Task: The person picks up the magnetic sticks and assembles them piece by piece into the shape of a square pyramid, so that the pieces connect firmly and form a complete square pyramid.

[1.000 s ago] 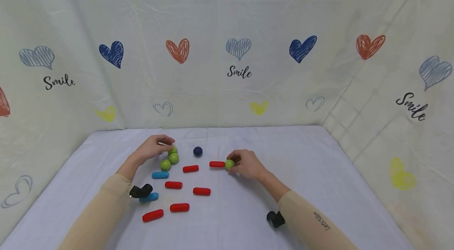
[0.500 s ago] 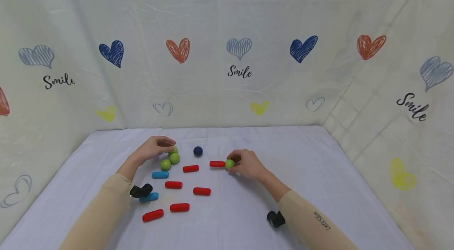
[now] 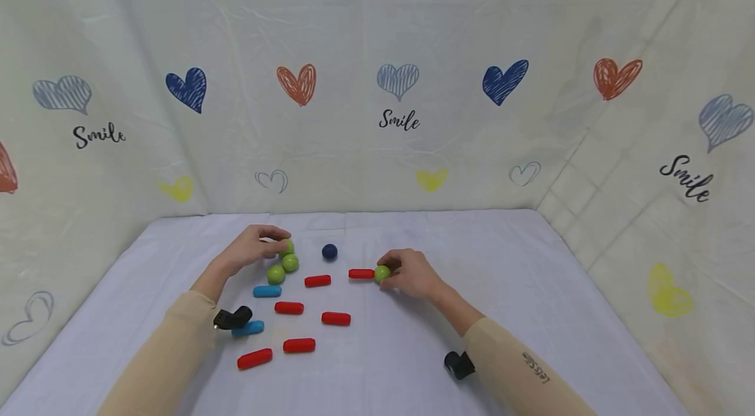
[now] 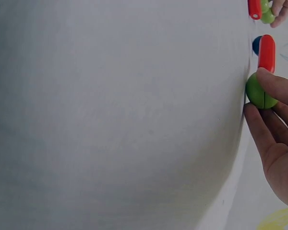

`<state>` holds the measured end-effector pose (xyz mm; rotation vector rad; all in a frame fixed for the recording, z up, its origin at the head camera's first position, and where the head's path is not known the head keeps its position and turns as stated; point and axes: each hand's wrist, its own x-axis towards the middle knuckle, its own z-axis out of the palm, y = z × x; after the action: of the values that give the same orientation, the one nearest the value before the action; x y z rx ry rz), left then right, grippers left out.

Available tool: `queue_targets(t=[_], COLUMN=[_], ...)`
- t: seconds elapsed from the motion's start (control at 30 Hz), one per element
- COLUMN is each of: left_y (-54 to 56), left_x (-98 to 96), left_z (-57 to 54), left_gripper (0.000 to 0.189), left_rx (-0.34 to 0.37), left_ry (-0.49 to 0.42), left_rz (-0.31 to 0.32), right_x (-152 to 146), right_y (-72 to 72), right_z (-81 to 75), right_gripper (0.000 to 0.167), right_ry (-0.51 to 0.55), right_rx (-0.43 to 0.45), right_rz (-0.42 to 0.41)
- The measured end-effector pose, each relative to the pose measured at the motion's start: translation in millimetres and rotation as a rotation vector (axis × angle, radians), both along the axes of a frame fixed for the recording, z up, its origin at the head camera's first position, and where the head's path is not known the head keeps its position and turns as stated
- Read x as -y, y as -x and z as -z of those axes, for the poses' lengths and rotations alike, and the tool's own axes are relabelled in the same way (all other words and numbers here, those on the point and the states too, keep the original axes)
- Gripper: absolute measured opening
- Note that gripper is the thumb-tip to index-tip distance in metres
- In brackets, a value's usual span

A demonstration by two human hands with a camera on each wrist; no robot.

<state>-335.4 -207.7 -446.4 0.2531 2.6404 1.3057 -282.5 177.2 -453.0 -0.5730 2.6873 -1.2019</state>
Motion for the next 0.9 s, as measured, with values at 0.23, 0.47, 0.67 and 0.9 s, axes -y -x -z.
queue_targets(t=[0.23,0.47,0.67,0.9], left_y=[-4.9,-7.6,-13.0,-21.7], left_x=[1.0,-0.2,-3.5,-15.0], left_z=[-4.9,-8.3,-9.9,-16.2], left_gripper=[0.044,0.047,0.045,0.043], left_rx=[-0.033,-0.041,-0.056,-0.074], left_ry=[-0.055,-0.123,-0.178,-0.189], left_rz=[-0.023,-0.019,-0.017,0.009], right_x=[1,0,-2,-3], right_y=[0.7,-0.4,0.3,-0.3], right_z=[-1.1,-1.4,-0.3,-1.1], right_gripper=[0.033,0.033,0.034,0.034], right_ry=[-0.008,0.003,0.017,0.006], right_rx=[-0.003,0.012,0.012,0.001], right_rz=[0.011,0.038,0.021,0.002])
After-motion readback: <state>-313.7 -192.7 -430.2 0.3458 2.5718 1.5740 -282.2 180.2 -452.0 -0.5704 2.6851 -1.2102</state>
